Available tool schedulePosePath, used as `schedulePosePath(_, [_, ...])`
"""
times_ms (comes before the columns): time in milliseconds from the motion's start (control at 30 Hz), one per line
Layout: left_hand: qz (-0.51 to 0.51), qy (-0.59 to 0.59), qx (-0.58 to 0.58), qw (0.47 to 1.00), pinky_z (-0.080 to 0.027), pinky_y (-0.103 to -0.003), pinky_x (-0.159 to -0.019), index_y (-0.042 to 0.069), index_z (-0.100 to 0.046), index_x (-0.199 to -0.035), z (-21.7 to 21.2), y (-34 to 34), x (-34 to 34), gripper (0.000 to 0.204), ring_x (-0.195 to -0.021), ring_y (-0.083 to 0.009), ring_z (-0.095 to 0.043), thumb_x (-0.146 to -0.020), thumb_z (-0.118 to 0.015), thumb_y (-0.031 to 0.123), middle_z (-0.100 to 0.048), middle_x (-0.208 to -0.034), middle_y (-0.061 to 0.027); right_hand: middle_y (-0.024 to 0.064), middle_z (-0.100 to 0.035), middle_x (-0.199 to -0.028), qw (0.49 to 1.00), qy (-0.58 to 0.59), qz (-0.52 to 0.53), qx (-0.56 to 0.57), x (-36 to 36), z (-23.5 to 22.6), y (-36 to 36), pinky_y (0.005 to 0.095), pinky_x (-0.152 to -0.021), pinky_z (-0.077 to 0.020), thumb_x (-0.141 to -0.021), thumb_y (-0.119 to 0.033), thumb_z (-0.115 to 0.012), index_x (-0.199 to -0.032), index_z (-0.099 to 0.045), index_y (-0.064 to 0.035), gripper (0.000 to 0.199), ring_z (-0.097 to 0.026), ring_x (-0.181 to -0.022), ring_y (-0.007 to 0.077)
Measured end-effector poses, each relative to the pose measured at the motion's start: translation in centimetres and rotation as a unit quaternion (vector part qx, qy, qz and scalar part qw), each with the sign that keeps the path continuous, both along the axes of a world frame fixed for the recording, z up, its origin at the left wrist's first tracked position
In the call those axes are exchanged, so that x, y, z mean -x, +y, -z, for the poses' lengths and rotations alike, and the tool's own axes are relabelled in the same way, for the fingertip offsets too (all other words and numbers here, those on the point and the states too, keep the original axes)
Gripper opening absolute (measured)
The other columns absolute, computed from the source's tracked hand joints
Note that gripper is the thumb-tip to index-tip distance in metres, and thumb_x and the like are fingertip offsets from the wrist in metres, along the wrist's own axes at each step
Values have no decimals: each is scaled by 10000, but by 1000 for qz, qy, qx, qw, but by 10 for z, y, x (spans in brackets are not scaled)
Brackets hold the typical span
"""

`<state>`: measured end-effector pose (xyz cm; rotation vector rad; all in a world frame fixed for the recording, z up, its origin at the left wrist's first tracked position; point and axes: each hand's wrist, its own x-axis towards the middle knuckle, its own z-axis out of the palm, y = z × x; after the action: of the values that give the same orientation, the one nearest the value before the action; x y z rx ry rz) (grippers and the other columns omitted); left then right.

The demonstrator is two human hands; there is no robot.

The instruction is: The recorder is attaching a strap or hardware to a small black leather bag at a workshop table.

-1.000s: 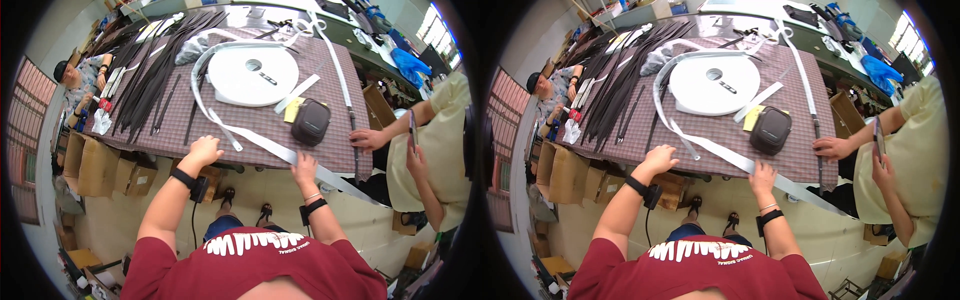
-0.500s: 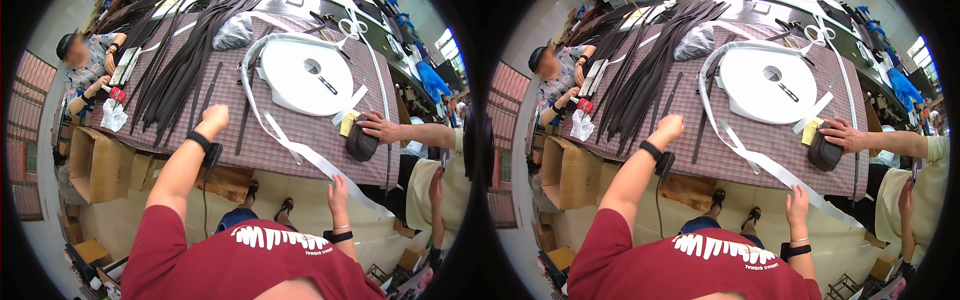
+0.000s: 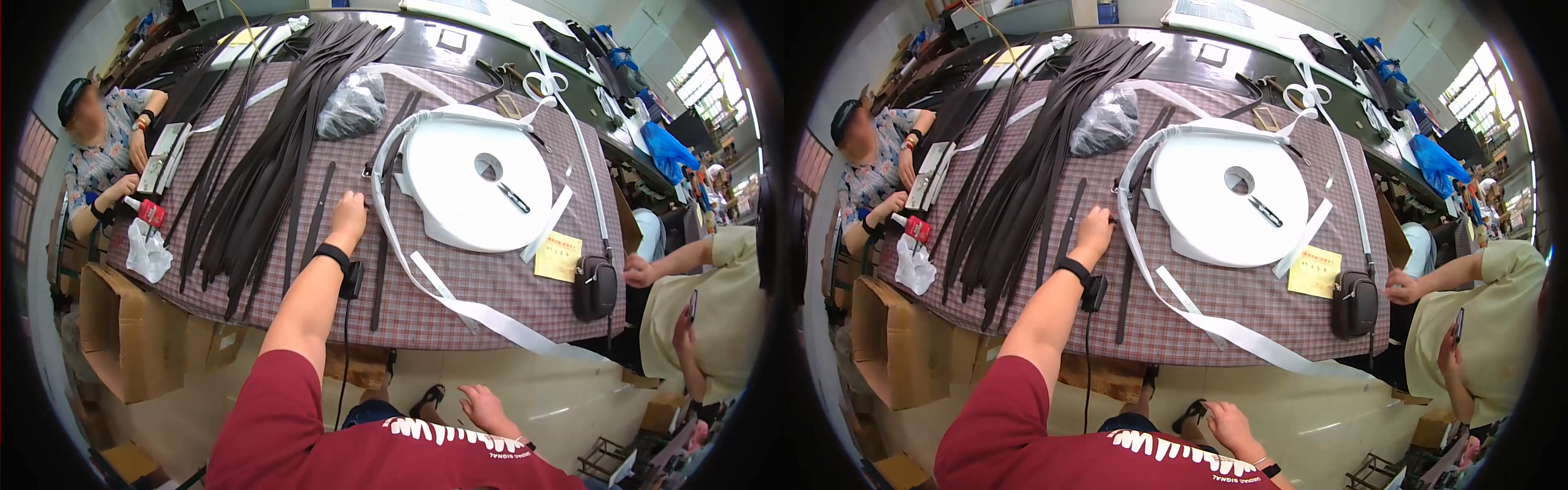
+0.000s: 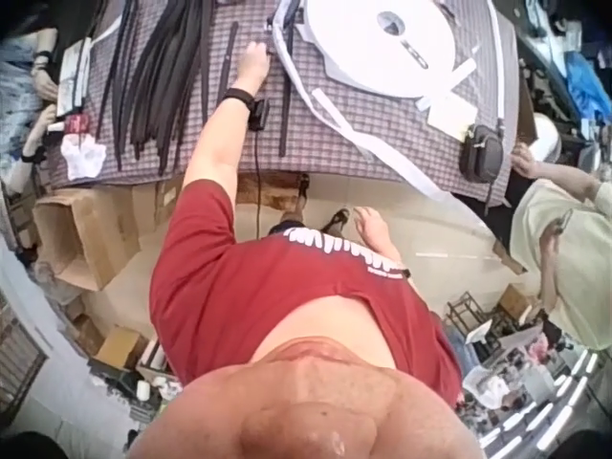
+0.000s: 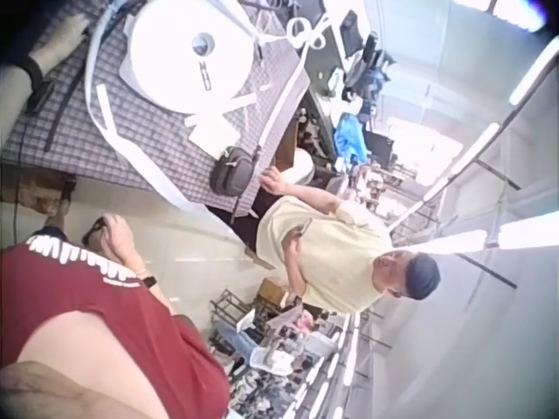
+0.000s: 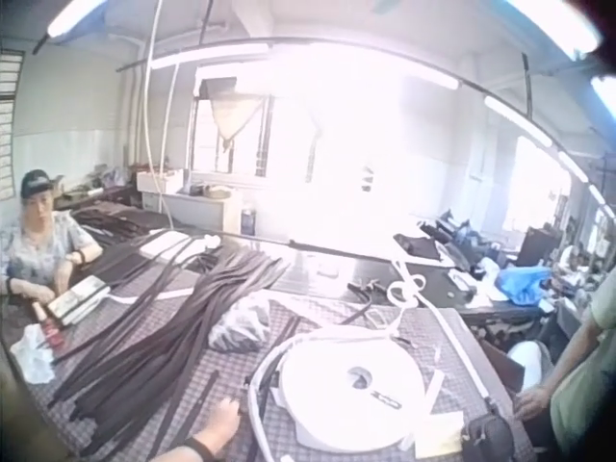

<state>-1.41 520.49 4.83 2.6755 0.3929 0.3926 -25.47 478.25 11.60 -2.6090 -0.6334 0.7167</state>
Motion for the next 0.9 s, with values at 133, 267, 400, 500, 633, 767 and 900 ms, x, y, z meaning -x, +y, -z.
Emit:
schedulePosePath(133, [10, -77, 136, 988, -478, -336, -639, 6, -604, -805, -33, -4, 44, 113, -719, -253, -602, -772, -647, 105, -591, -806, -122, 96, -593, -960, 998, -33, -21, -47, -20, -11, 16, 375, -765, -483, -771, -149, -596, -1079, -569, -106, 312, -568, -891, 283])
schedulePosePath(267, [137, -111, 276, 945, -452, -303, -596, -5, -580, -790, -91, -65, 86, 99, -650, -233, -562, -780, -631, 79, -571, -767, -117, 108, -590, -962, 994, -40, 7, -104, -47, -31, 30, 376, -770, -481, -779, -154, -588, -1112, -551, -107, 338, -569, -903, 289])
schedulePosePath(400, [294, -85, 189, 933, -472, -323, -612, 31, -552, -819, -134, -138, 164, 182, -702, -257, -562, -688, -675, 3, -562, -783, -113, 128, -626, -909, 954, 97, 92, -267, -67, -51, 60, 353, -724, -484, -855, -270, -551, -1109, -551, -75, 320, -603, -835, 274])
schedulePosePath(500, [339, -5, 250, 907, -460, -351, -622, 50, -544, -842, -139, -180, 189, 240, -732, -280, -559, -653, -682, -4, -560, -788, -109, 111, -641, -829, 924, 169, 145, -311, -69, -61, 58, 322, -671, -485, -858, -297, -561, -1062, -574, -54, 317, -615, -736, 218])
schedulePosePath(633, [397, -9, 202, 895, -455, -360, -607, 51, -529, -846, -139, -215, 191, 249, -735, -287, -550, -651, -676, 5, -553, -794, -102, 73, -650, -853, 904, 252, 176, -298, -66, -76, 27, 267, -686, -483, -861, -265, -576, -1024, -587, -29, 287, -615, -730, 127])
schedulePosePath(767, [474, -70, 119, 869, -449, -367, -590, 52, -516, -837, -156, -257, 176, 225, -722, -289, -545, -665, -658, 17, -546, -790, -104, 46, -646, -821, 858, 249, 214, -395, -64, -78, -15, 253, -668, -480, -852, -233, -591, -990, -599, -27, 248, -598, -715, 97])
schedulePosePath(900, [492, -29, 119, 862, -464, -355, -600, 43, -548, -851, -174, -309, 164, 224, -717, -285, -560, -667, -674, 30, -554, -777, -108, 72, -638, -733, 888, 94, 242, -379, -60, -89, -60, 265, -612, -467, -825, -255, -603, -887, -621, -22, 241, -581, -650, 110])
